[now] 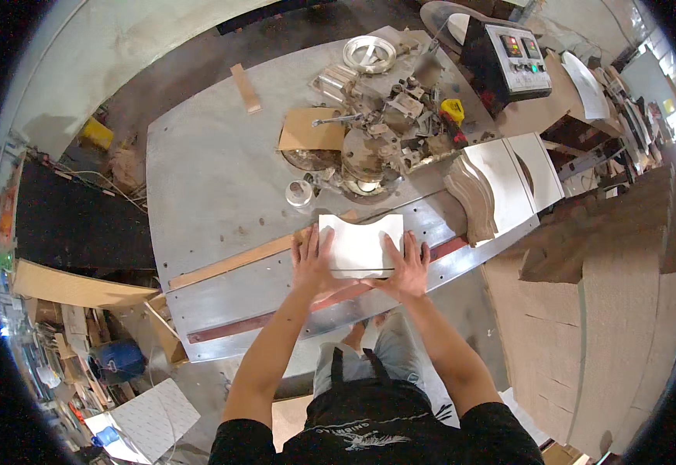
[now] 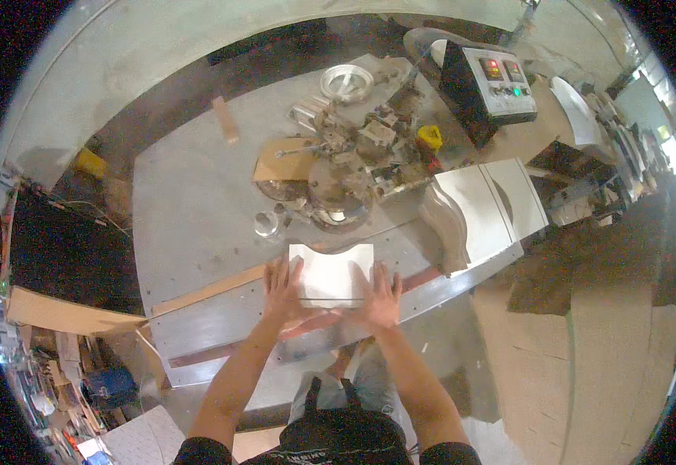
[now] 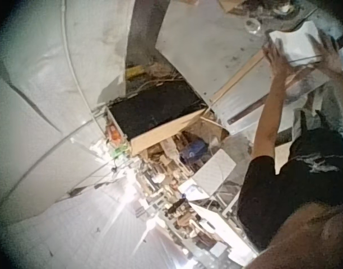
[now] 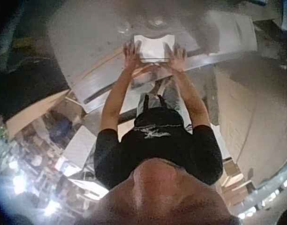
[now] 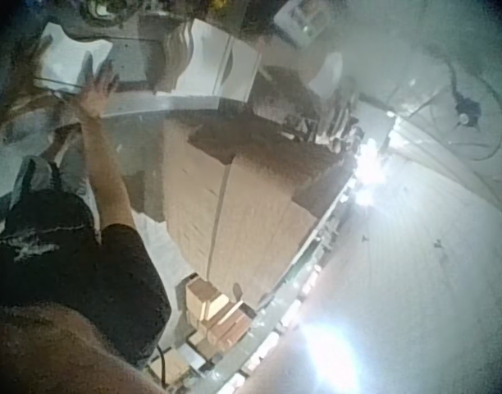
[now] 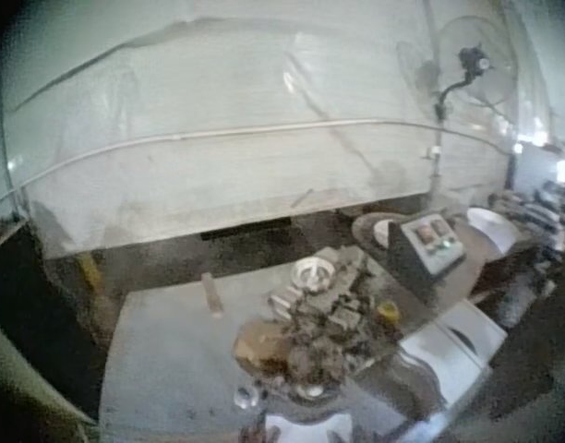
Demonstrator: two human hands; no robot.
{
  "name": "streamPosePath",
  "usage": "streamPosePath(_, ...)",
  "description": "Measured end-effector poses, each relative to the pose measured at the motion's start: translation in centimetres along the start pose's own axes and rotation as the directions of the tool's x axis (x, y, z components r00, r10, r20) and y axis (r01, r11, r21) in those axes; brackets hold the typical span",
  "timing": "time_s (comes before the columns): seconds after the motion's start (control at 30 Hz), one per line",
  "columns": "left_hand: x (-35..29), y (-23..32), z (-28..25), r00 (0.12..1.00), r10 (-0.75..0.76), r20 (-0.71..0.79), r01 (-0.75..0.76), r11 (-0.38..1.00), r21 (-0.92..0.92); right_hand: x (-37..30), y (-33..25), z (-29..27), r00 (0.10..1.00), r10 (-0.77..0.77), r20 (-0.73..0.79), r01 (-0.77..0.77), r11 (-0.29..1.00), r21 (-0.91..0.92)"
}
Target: The person carries panels and a stack of curved workpieces to a machine table, operates the machine controls, and feeds the curved pieces along the edge banding roller by hand.
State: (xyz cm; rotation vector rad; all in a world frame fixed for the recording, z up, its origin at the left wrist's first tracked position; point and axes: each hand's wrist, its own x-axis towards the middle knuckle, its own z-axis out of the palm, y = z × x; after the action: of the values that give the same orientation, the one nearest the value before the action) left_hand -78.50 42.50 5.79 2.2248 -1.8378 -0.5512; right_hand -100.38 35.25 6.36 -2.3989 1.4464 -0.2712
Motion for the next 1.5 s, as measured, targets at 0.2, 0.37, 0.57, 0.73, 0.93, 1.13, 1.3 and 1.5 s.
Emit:
streamPosePath(0.2, 0.1, 0.3, -0.5, 1.0, -0.009, -0.008, 0.009, 1.0, -0.011, 0.2, -0.1, 0.0, 0.999, -0.019, -0.038, 0.019, 1.0, -0.021)
streamPosePath(0.37, -0.4, 0.1, -0.3, 1.0, -0.029, -0.007, 0.029, 1.0, 0.004, 0.0, -0.4, 0.1, 0.999, -0.025, -0.03, 0.025, 0.999, -0.022)
streamPosePath(0.57, -0.4, 0.5, 0.4, 0.995, 0.025, -0.094, -0.026, 1.0, -0.011, -0.4, 0.0, 0.5, 0.998, -0.028, -0.052, 0.027, 0.999, -0.025)
streamPosePath(0.73, -0.5, 0.1, 0.9, 0.981, 0.075, -0.177, -0.085, 0.995, -0.05, -0.1, 0.2, 1.0, 0.975, -0.129, -0.18, 0.12, 0.991, -0.062)
streamPosePath(0.93, -0.3, -1.7, 0.1, 0.976, 0.134, -0.17, -0.142, 0.989, -0.037, 0.5, -0.2, 1.9, 0.967, -0.142, -0.211, 0.121, 0.987, -0.109)
streamPosePath(1.13, 0.0, -2.9, 0.7, 0.956, 0.195, -0.218, -0.208, 0.977, -0.039, 0.3, -0.4, 2.3, 0.965, -0.125, -0.23, 0.111, 0.991, -0.071)
streamPosePath(1.3, 0.2, -3.1, 0.5, 0.95, 0.216, -0.226, -0.23, 0.972, -0.038, 0.2, -0.6, 2.6, 0.967, -0.123, -0.222, 0.104, 0.99, -0.096)
streamPosePath(1.5, 0.6, -3.2, 0.1, 0.969, 0.196, -0.153, -0.204, 0.978, -0.042, 0.6, -1.1, 2.4, 0.962, -0.124, -0.243, 0.11, 0.991, -0.071)
